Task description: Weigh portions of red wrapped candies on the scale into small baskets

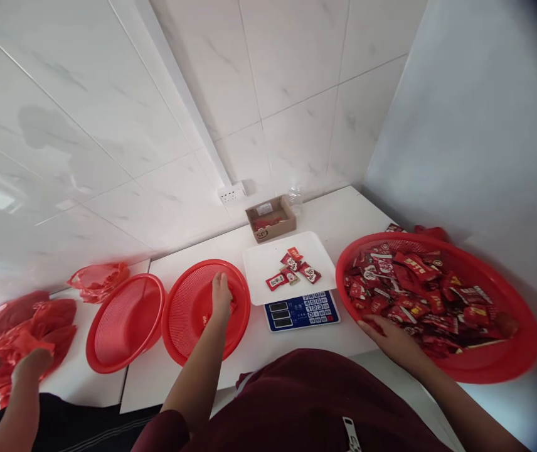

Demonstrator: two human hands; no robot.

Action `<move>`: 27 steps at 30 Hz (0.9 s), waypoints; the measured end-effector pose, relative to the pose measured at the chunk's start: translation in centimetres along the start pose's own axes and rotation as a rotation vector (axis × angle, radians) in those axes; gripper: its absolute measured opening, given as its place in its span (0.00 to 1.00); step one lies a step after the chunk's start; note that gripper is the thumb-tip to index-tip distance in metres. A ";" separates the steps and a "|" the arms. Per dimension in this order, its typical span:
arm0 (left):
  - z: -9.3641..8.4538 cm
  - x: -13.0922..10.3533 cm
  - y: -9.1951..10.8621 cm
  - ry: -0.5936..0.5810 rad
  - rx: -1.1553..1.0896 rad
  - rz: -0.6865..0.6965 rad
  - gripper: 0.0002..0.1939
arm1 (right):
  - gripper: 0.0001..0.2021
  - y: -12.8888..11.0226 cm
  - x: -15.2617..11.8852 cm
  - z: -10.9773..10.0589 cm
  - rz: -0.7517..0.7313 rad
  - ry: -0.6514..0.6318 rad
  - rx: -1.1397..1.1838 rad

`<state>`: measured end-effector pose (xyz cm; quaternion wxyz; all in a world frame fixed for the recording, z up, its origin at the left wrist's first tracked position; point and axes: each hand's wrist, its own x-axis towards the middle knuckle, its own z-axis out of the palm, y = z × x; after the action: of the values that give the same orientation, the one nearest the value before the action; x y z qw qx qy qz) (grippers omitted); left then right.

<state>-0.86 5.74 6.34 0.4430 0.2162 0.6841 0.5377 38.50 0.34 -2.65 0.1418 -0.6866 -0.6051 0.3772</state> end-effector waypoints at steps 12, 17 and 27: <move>12.7 -0.9 -4.1 -0.511 0.839 0.462 0.37 | 0.25 -2.0 -0.8 -0.8 0.011 0.015 -0.024; 14.9 -0.5 -4.9 -0.507 1.055 0.506 0.44 | 0.23 -1.7 -0.7 -0.6 0.004 0.043 -0.006; 16.0 -0.3 -4.3 -0.707 1.465 0.679 0.36 | 0.25 -0.9 -0.1 0.1 -0.013 0.062 0.006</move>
<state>13.47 12.78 2.00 0.1950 0.7914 0.5784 -0.0321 37.80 0.41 -2.10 0.1653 -0.6934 -0.6038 0.3567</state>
